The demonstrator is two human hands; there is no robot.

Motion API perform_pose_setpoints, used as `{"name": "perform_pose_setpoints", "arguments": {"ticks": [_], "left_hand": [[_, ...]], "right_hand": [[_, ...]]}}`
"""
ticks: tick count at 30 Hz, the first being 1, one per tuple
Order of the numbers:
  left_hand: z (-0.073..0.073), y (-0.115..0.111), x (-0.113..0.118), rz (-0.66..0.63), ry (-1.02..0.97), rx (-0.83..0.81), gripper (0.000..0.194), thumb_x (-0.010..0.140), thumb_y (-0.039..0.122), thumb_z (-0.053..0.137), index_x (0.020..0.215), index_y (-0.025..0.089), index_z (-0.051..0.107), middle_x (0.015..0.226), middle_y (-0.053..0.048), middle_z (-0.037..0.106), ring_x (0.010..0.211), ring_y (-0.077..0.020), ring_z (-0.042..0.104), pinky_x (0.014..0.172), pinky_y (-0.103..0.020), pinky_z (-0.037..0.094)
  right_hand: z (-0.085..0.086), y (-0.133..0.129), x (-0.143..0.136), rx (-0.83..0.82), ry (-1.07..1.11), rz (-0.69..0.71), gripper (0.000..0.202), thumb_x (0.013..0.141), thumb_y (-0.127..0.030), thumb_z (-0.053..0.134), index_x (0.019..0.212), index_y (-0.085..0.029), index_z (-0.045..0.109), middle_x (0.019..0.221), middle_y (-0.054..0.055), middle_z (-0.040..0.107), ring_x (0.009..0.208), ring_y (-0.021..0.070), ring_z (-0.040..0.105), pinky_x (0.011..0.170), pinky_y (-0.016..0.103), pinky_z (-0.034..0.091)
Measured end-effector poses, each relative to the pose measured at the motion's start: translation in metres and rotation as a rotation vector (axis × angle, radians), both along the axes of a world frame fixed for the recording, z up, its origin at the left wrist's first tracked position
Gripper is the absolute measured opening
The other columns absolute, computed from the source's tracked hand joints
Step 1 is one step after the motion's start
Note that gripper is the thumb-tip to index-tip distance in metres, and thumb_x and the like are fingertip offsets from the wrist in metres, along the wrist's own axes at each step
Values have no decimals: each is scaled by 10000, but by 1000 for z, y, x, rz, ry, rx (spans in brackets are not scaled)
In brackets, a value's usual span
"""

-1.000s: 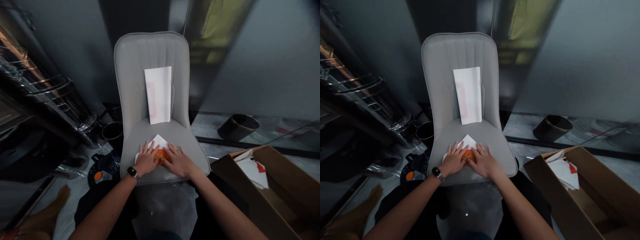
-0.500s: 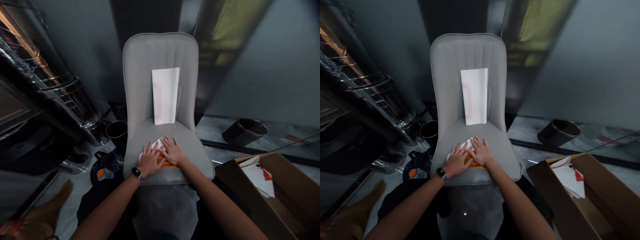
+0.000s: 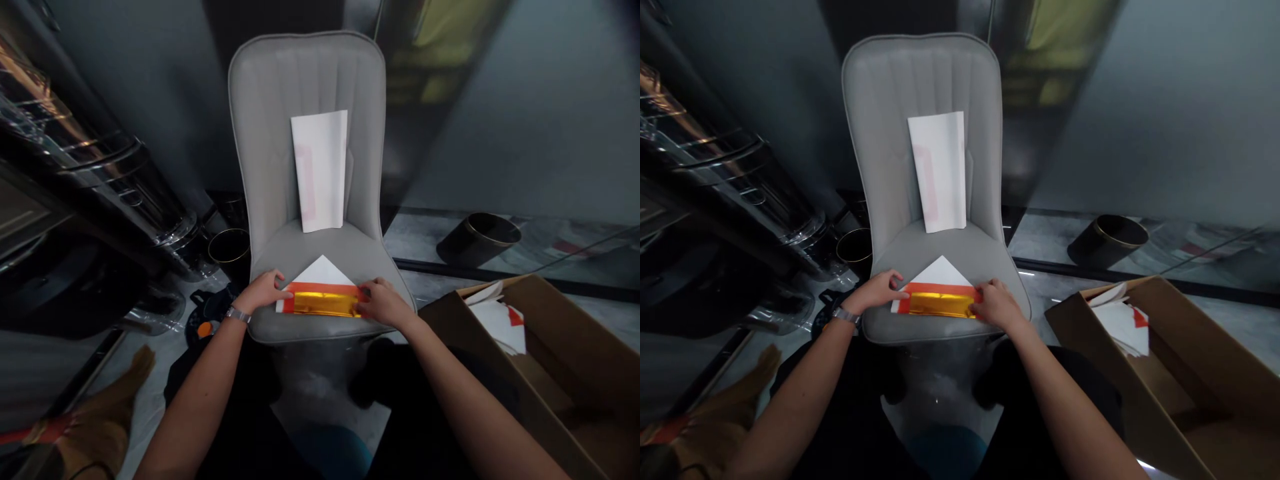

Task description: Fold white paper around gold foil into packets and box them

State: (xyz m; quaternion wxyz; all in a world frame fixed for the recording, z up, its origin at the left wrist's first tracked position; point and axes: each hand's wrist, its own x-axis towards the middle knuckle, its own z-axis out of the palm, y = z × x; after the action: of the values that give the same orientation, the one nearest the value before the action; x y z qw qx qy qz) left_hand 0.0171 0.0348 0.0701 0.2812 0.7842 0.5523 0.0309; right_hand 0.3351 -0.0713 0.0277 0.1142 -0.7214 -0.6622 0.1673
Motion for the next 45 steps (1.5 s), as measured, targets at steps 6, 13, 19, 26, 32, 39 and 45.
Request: {"name": "perform_pose_setpoints", "arguments": {"ticks": [6, 13, 19, 26, 32, 39, 45], "left_hand": [[1, -9, 7, -63, -4, -92, 459, 653, 369, 855, 1017, 185, 645, 980, -45, 673, 870, -234, 660, 732, -309, 500], [23, -30, 5, -149, 107, -159, 469, 634, 389, 860, 992, 207, 617, 917, -11, 668, 801, -221, 636, 644, -289, 431], [23, -40, 8, -157, 153, -204, 568, 591, 322, 888, 1046, 202, 570, 1034, -40, 678, 906, -255, 652, 698, -301, 439], [27, -51, 3, -187, 138, -162, 423, 645, 289, 824, 942, 213, 533, 1023, -33, 645, 945, -247, 626, 757, -303, 448], [26, -61, 3, -142, 109, -192, 415, 663, 326, 793, 981, 217, 549, 995, -36, 664, 899, -254, 646, 706, -309, 441], [15, -66, -7, -134, 61, -58, 281, 799, 437, 708, 881, 218, 553, 1008, -53, 614, 912, -245, 618, 792, -338, 471], [2, -86, -14, -92, 20, -34, 124, 867, 250, 643, 840, 216, 527, 1020, -40, 554, 892, -209, 601, 853, -340, 485]], "right_hand": [[-2, -5, 4, -107, 138, -10, 251, 683, -300, 797, 898, -221, 696, 935, 58, 639, 674, 175, 628, 632, 298, 495], [2, 0, -2, -221, 98, -46, 224, 634, -251, 759, 814, -222, 628, 787, 56, 656, 564, 171, 569, 503, 298, 376], [16, 1, -2, -331, 225, -79, 277, 620, -246, 771, 823, -227, 584, 742, -3, 658, 617, 168, 585, 515, 270, 360], [22, -12, -9, -257, 104, 1, 225, 699, -257, 731, 831, -221, 553, 885, 50, 643, 748, 195, 584, 593, 280, 355], [17, -16, -11, -193, 77, -15, 272, 705, -254, 725, 928, -216, 575, 902, 60, 632, 760, 204, 590, 633, 293, 383], [18, -21, -15, -244, 28, -16, 236, 751, -299, 721, 941, -208, 615, 941, 92, 667, 804, 234, 633, 641, 308, 402], [27, -32, -18, -323, -40, -90, 335, 868, -442, 639, 1062, -172, 592, 979, 164, 690, 864, 297, 671, 652, 336, 411]]}}
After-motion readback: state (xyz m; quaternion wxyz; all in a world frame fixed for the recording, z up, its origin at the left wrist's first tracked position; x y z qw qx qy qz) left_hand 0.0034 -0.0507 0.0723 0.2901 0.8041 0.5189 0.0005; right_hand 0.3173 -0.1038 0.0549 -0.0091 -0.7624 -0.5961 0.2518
